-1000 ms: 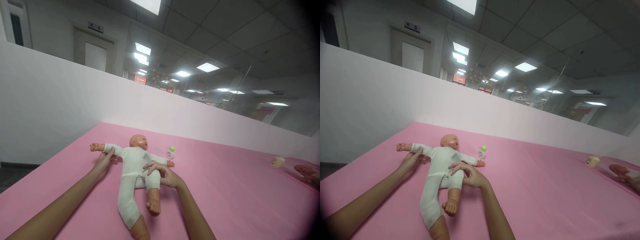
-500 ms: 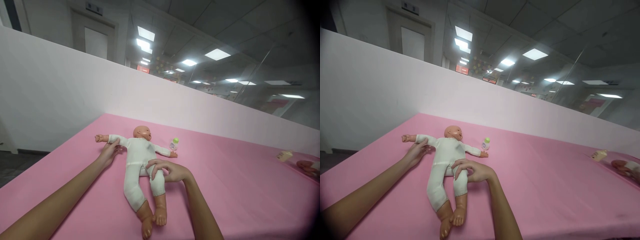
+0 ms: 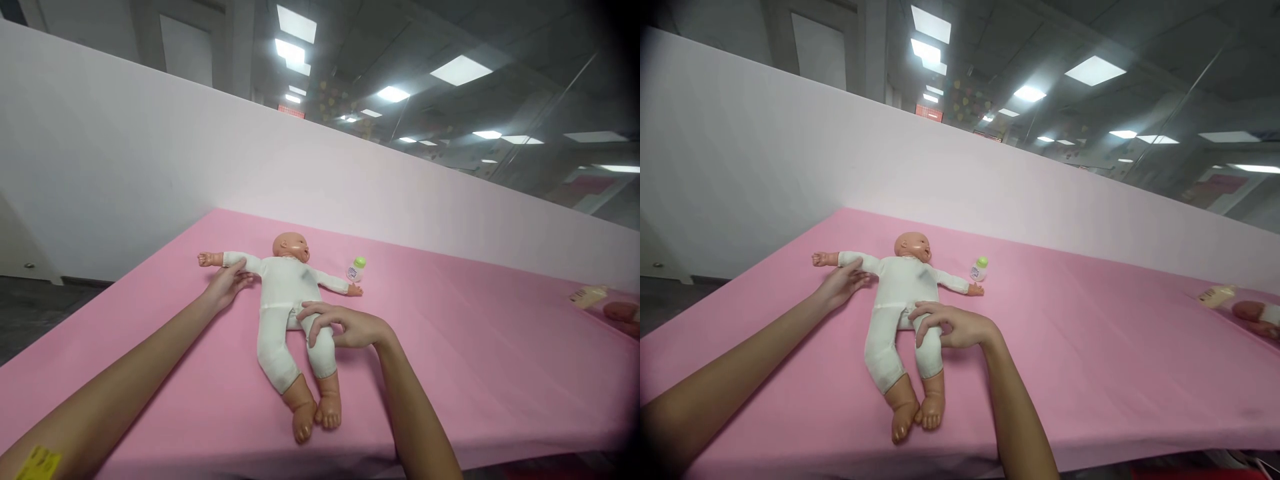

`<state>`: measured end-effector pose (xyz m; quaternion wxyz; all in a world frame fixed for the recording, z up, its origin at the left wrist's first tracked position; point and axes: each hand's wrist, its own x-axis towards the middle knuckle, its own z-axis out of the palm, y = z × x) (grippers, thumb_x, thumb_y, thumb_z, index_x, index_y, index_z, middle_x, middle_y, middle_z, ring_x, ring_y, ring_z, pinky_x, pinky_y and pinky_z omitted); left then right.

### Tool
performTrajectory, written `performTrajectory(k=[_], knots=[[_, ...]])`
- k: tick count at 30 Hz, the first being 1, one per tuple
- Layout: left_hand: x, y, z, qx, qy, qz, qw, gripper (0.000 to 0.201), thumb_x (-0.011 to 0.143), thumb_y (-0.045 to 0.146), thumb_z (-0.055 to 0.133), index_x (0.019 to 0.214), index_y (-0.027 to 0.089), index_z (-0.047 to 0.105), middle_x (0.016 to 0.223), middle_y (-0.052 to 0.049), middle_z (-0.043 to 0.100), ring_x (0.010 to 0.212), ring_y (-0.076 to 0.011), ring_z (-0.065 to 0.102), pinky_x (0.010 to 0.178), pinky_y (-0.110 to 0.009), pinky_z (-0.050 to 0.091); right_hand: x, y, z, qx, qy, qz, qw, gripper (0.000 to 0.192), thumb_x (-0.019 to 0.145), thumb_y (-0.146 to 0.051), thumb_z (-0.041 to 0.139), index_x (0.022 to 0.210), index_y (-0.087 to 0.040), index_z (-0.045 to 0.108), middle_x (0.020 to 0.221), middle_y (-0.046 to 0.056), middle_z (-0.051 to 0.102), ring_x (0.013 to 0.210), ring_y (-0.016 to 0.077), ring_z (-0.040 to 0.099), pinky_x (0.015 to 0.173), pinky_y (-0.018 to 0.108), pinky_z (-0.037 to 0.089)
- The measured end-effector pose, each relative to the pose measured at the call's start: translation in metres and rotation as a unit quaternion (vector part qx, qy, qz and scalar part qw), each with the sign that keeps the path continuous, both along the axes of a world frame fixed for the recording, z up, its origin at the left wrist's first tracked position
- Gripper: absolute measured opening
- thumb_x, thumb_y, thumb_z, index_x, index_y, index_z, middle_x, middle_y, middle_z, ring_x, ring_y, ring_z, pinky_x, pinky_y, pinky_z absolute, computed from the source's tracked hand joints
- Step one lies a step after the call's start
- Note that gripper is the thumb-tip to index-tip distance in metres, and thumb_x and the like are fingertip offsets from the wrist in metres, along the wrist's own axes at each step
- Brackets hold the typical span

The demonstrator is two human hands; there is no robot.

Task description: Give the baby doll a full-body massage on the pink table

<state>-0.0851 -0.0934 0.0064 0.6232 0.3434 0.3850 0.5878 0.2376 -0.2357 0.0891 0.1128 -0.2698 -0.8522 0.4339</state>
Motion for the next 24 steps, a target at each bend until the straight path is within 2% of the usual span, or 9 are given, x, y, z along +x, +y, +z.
performTrajectory(k=[6, 11, 13, 17, 24], knots=[[0.0, 0.0, 0.003, -0.016, -0.014, -0.005, 1.0, 0.017, 0.084, 0.026, 0.077, 0.09, 0.012, 0.071, 0.08, -0.009, 0.07, 0.072, -0.0178, 0.069, 0.066, -0.028, 0.062, 0.001, 0.001, 0.002, -0.003, -0.001, 0.012, 1.0, 0.035, 0.087, -0.013, 0.064, 0.117, -0.029, 0.074, 0.155, 0.004, 0.049, 0.154, 0.0279, 0.031, 0.111, 0.04, 0.045], [-0.002, 0.001, 0.004, -0.008, -0.003, 0.014, 1.0, 0.019, 0.084, 0.029, 0.076, 0.093, 0.013, 0.07, 0.084, -0.009, 0.071, 0.071, -0.0189, 0.068, 0.063, -0.029, 0.062, 0.005, 0.006, 0.001, -0.007, 0.032, 0.023, 0.999, 0.032, 0.088, -0.019, 0.066, 0.119, -0.028, 0.073, 0.151, 0.004, 0.055, 0.155, 0.0267, 0.03, 0.123, 0.044, 0.029], [-0.003, 0.002, 0.004, -0.006, -0.003, 0.039, 0.999, 0.018, 0.086, 0.03, 0.075, 0.094, 0.015, 0.069, 0.088, -0.01, 0.072, 0.073, -0.0196, 0.069, 0.064, -0.03, 0.062, 0.009, 0.009, -0.001, -0.014, 0.05, 0.017, 0.999, 0.028, 0.09, -0.022, 0.066, 0.116, -0.027, 0.074, 0.148, 0.005, 0.058, 0.155, 0.0274, 0.03, 0.124, 0.046, 0.026], [-0.004, 0.002, 0.004, 0.007, -0.006, 0.09, 0.996, 0.02, 0.089, 0.035, 0.072, 0.095, 0.017, 0.068, 0.099, -0.011, 0.073, 0.085, -0.0222, 0.072, 0.072, -0.033, 0.063, 0.015, 0.015, -0.005, -0.03, 0.072, -0.006, 0.997, 0.022, 0.092, -0.03, 0.067, 0.112, -0.025, 0.075, 0.145, 0.007, 0.061, 0.153, 0.028, 0.035, 0.122, 0.046, 0.031], [-0.007, -0.002, 0.006, 0.092, 0.057, 0.147, 0.983, 0.032, 0.078, 0.039, 0.083, 0.094, 0.018, 0.065, 0.102, -0.01, 0.072, 0.095, -0.0227, 0.07, 0.076, -0.029, 0.058, 0.018, 0.019, -0.013, -0.054, 0.096, -0.042, 0.993, 0.02, 0.093, -0.038, 0.068, 0.104, -0.024, 0.077, 0.141, 0.009, 0.064, 0.15, 0.0298, 0.04, 0.117, 0.05, 0.038]])
